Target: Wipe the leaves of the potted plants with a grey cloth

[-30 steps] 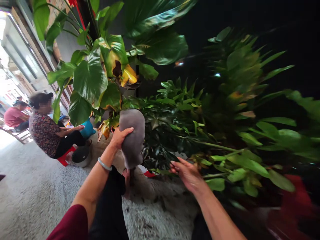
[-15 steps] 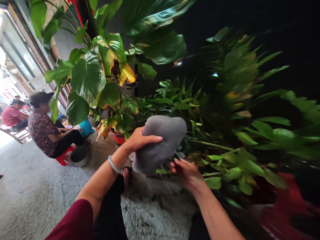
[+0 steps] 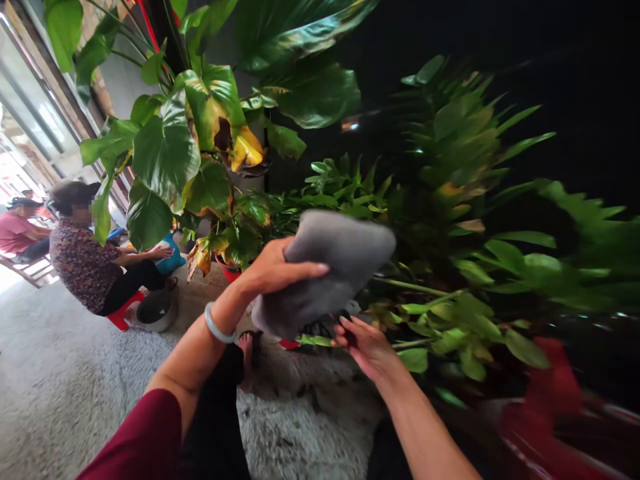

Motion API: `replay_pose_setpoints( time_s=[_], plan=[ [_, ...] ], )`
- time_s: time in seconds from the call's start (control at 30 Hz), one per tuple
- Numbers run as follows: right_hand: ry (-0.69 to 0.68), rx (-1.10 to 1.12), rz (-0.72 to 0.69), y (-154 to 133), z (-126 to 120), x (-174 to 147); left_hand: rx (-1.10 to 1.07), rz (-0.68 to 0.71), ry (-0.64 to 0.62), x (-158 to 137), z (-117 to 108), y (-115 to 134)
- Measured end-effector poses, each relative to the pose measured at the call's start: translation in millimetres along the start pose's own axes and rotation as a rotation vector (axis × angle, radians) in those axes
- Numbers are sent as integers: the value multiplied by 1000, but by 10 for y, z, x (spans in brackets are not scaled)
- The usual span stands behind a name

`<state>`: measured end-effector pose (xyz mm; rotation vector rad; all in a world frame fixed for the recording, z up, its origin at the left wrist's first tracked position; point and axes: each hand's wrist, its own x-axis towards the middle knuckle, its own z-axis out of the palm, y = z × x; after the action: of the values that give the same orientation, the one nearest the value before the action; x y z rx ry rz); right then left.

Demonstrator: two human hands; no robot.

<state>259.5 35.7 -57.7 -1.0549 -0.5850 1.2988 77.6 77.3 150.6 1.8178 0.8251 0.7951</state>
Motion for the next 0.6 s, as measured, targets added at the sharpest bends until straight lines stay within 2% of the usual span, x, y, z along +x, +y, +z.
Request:
replay_pose_setpoints(
  time_s=[0.07,0.17,0.27,0.33,0.4,0.47,0.53,0.6],
  plan=[
    [-1,26,28,-11,42,9,13,69,78,248,81,32],
    [17,48,48,1,73,42,129,64,21,374,303,-277],
    [58,46,58,40,40,58,251,-104,-108,69,419,-682],
    [80,43,59,58,1,51,218,-188,-168,-224,376,-793],
    [89,47,51,55,-27,35,130,-209,-216,-408,274,-719],
    [88,51,39,34,-25,16,73,-155,-187,-388,186,-514],
    [73,60,33,6,7,0,69,-69,-77,-172,167,-294],
    [46,75,33,-15,50,-7,93,-5,38,129,231,-182]
  ],
)
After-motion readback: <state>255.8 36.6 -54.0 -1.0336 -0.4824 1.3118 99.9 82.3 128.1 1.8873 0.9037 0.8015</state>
